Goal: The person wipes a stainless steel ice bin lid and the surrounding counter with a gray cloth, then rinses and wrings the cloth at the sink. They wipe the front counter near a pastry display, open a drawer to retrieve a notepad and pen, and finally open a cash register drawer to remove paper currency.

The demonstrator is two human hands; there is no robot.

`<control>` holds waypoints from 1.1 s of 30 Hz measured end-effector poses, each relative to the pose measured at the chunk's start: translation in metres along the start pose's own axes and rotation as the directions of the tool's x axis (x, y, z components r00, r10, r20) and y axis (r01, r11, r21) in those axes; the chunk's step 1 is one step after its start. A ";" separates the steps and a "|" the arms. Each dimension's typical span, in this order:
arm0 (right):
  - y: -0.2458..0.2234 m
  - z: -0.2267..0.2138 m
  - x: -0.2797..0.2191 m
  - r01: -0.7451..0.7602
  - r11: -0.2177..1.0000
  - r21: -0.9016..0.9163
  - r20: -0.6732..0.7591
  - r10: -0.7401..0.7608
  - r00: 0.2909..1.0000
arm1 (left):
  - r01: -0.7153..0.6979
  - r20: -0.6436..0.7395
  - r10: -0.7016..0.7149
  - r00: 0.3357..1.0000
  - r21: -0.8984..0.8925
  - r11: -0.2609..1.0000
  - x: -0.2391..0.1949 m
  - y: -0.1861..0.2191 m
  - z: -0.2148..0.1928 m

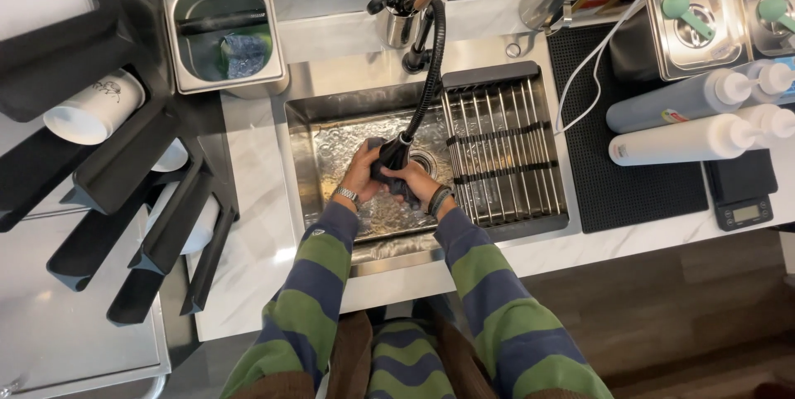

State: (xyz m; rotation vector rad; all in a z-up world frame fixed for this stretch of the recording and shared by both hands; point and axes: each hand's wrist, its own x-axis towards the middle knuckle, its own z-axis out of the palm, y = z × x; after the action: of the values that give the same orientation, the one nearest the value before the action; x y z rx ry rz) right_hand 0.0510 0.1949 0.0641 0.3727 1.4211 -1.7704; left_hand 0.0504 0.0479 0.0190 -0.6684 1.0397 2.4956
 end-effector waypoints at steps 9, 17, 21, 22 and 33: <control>0.019 0.016 0.012 0.185 0.975 0.120 0.028 -0.189 0.982 | -0.098 -0.327 0.378 0.866 0.630 0.770 0.036 0.028 0.008; -0.009 0.051 -0.006 0.153 0.570 -0.807 -0.097 -0.383 0.919 | 0.117 -0.375 0.385 0.844 0.828 0.549 0.057 0.017 -0.013; 0.034 0.030 0.028 0.045 0.062 -0.997 0.015 -0.415 0.910 | 0.246 -0.354 0.325 0.877 0.912 0.328 0.056 0.010 -0.012; 0.044 0.024 0.034 0.042 0.067 -0.997 0.010 -0.417 0.909 | 0.245 -0.350 0.323 0.879 0.914 0.323 0.052 0.009 -0.008; 0.113 0.008 0.046 0.057 -0.359 -0.932 0.245 -0.506 0.827 | 0.304 -0.367 0.263 0.892 0.919 0.253 0.001 0.010 -0.001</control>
State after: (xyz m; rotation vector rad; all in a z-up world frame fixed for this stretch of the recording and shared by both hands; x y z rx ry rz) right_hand 0.1081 0.1648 -0.0404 -0.8466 2.8616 -0.0801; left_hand 0.0450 0.0411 0.0233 -0.7798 2.3831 1.0753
